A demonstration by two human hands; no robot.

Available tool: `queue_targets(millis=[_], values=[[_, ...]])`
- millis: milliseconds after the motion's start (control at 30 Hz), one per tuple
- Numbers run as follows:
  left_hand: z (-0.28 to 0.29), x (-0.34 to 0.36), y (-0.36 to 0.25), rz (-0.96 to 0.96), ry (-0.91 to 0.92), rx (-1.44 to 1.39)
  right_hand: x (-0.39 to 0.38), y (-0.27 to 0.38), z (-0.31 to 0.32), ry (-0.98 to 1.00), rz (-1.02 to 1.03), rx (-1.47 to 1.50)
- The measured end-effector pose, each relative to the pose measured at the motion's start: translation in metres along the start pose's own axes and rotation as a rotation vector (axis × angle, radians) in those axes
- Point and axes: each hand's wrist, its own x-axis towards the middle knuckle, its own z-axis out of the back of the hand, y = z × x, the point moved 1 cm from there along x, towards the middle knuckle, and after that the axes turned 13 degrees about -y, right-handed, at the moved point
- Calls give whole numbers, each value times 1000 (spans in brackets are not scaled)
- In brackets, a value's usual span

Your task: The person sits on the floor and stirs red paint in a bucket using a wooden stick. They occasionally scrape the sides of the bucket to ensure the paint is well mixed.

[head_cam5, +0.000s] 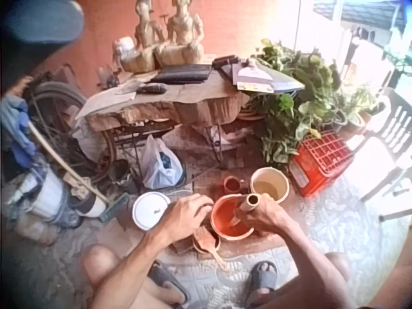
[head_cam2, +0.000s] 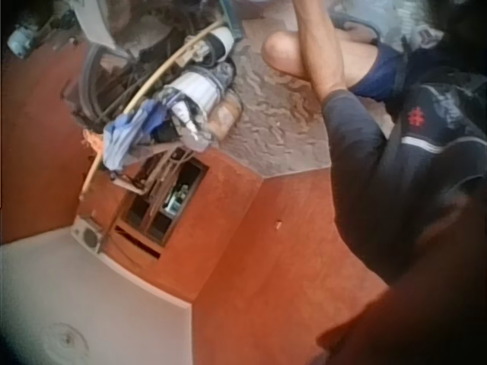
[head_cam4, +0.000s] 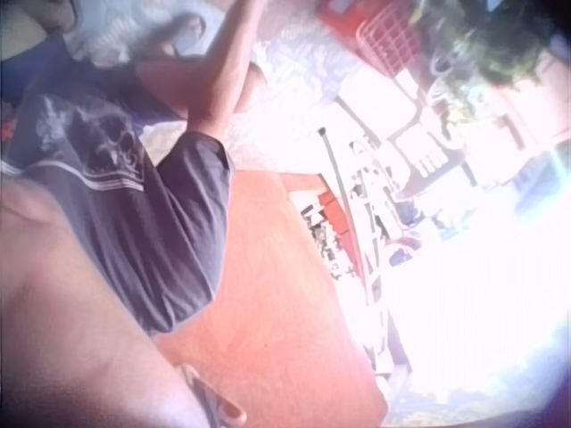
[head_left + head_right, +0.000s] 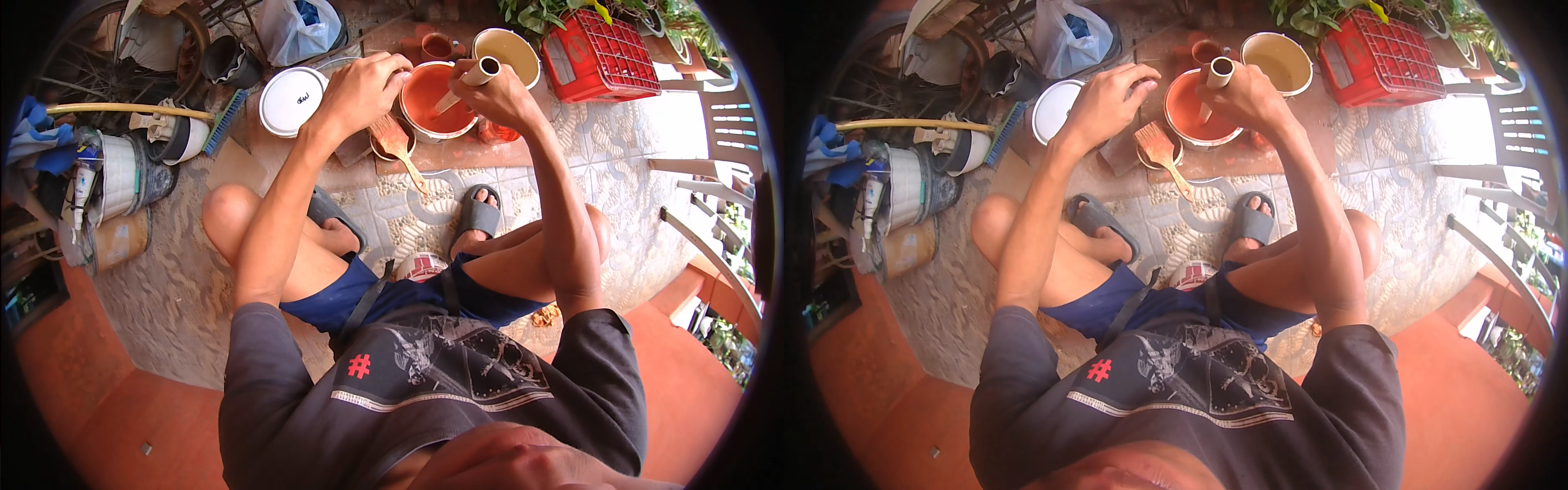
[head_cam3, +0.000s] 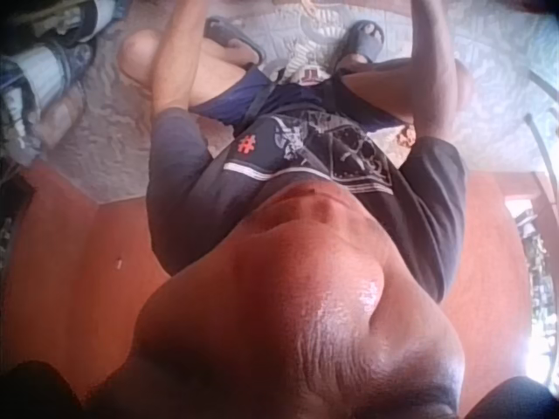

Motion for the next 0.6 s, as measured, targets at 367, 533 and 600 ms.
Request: queue_targets(millis=[367, 533, 600], values=[[5, 4, -5, 28, 46, 4, 1, -5, 4, -180, 26, -157], [4, 4, -4, 20, 39, 10, -4, -3, 11, -3, -14, -160], [4, 3, -4, 28, 45, 20, -7, 5, 14, 45, -22, -54]])
